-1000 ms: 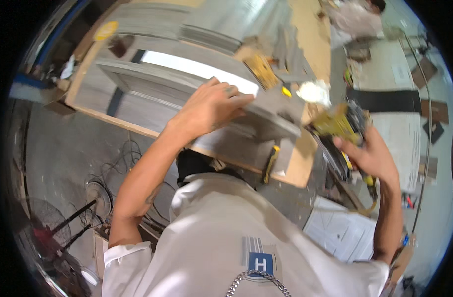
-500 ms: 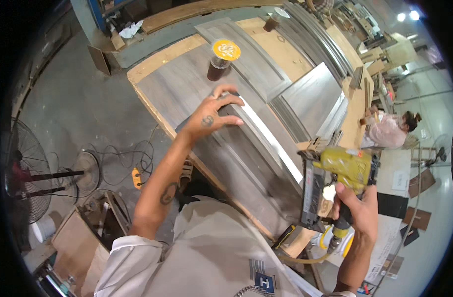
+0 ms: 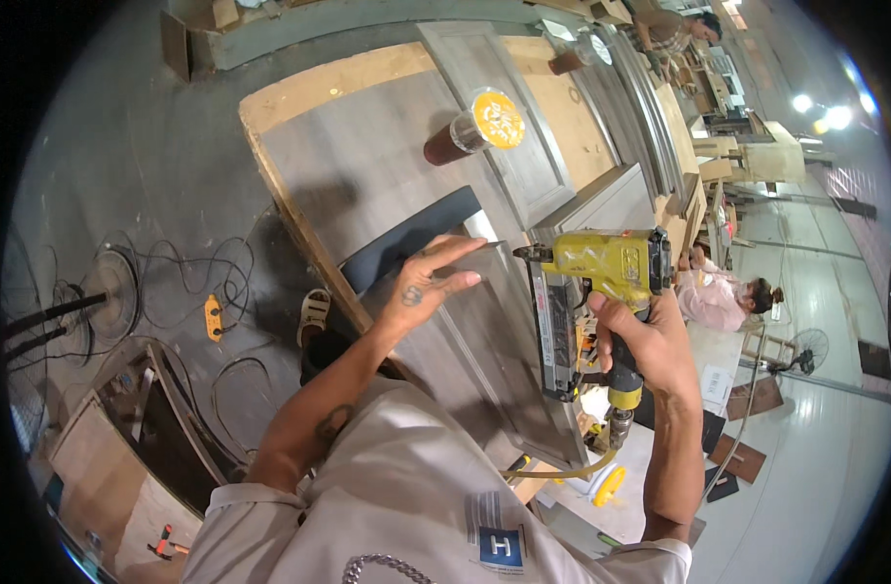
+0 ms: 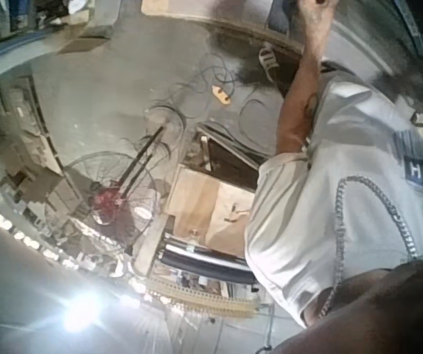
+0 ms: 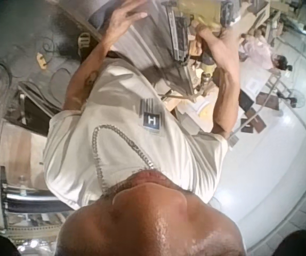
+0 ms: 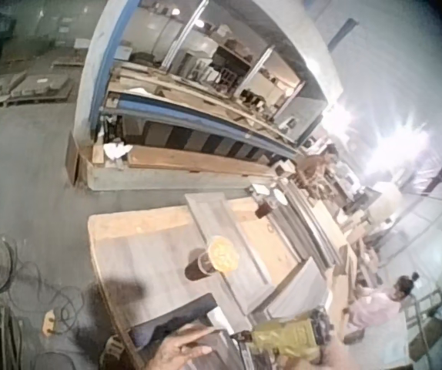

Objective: Assembling and securing wood panels using a hammer and a pneumatic nail gun in a workshop environment.

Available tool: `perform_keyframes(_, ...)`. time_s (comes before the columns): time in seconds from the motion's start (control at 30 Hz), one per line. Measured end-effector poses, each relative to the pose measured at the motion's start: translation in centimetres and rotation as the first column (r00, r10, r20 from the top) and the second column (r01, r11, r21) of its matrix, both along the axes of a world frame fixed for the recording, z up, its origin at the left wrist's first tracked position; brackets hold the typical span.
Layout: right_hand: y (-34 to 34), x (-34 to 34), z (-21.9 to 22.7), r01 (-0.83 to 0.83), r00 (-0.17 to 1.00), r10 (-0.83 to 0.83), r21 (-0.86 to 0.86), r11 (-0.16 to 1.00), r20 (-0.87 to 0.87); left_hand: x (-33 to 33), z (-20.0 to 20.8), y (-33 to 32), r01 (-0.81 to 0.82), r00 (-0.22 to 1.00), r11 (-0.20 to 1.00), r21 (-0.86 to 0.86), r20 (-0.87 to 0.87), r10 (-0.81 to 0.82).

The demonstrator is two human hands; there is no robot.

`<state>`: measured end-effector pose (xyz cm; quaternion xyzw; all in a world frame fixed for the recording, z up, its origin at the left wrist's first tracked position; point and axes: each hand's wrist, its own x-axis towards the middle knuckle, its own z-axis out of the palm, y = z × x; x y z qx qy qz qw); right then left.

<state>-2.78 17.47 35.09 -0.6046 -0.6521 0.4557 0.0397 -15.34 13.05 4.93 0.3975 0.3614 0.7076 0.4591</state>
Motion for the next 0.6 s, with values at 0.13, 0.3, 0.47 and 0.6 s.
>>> perform_keyframes(0.13,0.7,-1.1,-0.4,-0.032,0.998,0.033,-0.019,0.999,0.049,-0.1,-0.3,0.0,-0.002,1.000,0.999,0.044,-0.031,0.004)
perform_keyframes(0.3,1.0,-1.4,-0.6,-0.046,0.998,0.048,-0.039,0.998,0.046,-0.5,0.3,0.0,-0.008,0.999,1.000,0.011,-0.049,0.009)
perform_keyframes(0.47,0.9,-1.1,-0.9,-0.032,0.999,0.032,-0.041,0.999,-0.004,-0.8,1.2,-0.3,0.007,1.000,1.000,-0.022,-0.024,-0.008)
perform_keyframes(0.6,1.1,-1.0,-0.7,-0.068,0.998,0.069,-0.048,0.997,0.009,-0.8,1.0,-0.2,-0.006,0.999,1.000,0.002,-0.045,0.007)
